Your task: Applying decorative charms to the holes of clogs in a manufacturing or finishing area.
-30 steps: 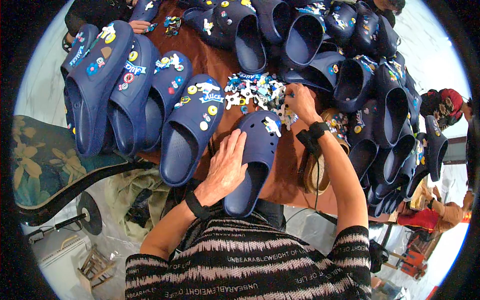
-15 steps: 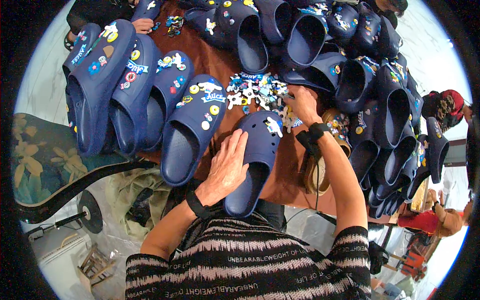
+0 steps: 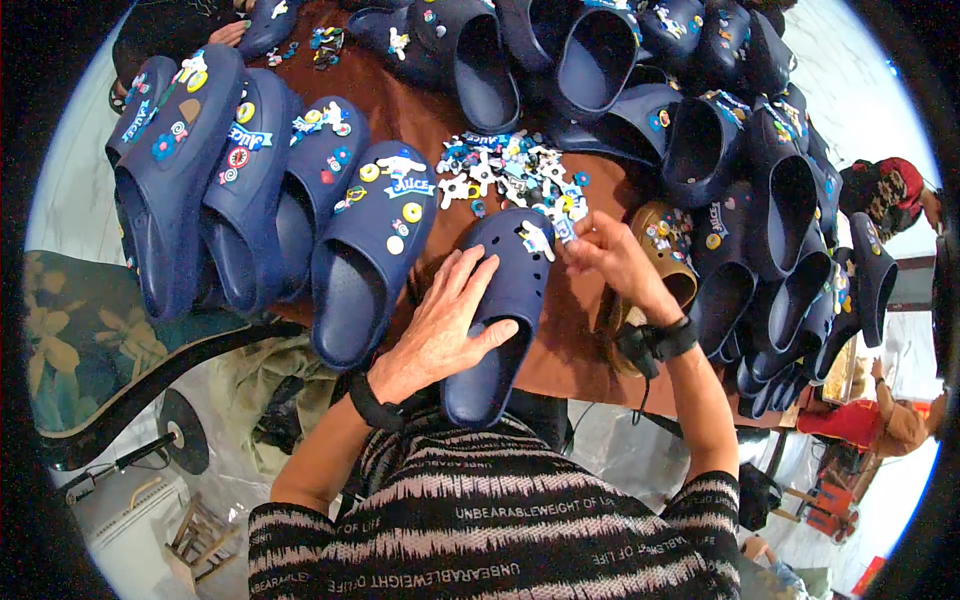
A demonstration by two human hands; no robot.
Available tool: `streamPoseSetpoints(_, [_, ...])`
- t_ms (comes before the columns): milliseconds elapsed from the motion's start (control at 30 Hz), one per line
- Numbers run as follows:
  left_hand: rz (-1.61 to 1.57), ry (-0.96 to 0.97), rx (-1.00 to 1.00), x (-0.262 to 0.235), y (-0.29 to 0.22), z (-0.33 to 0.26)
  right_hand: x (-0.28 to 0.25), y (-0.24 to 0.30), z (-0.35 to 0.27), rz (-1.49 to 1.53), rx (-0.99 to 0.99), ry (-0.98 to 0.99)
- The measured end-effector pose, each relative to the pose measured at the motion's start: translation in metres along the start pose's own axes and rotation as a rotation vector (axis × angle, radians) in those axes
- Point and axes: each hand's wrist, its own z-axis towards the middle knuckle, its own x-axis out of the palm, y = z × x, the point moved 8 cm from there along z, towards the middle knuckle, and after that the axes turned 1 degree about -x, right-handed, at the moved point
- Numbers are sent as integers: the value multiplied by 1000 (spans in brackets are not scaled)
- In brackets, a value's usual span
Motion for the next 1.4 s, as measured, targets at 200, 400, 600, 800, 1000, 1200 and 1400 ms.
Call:
streamPoseSetpoints(200, [-42,27,-53,7,7,5,34,-19,-14,257,84,174])
streamPoseSetpoints(400, [-34,33,-69,10,9,7,36,-19,-9,192,78,156])
streamPoseSetpoints(600, [-14,44,-80,11,8,6,33,-25,-2,70,165,267])
streamPoseSetpoints(800, [-13,54,-75,13,11,6,35,-19,2,-118,349,311])
streamPoseSetpoints(1000, [-21,41,-60,10,7,7,35,-23,6,-116,287,267])
streamPoseSetpoints(1200, [-20,44,-55,8,5,8,37,-8,17,-319,202,307])
streamPoseSetpoints(1400, [1,-17,-37,5,1,10,34,-10,3,-230,178,298])
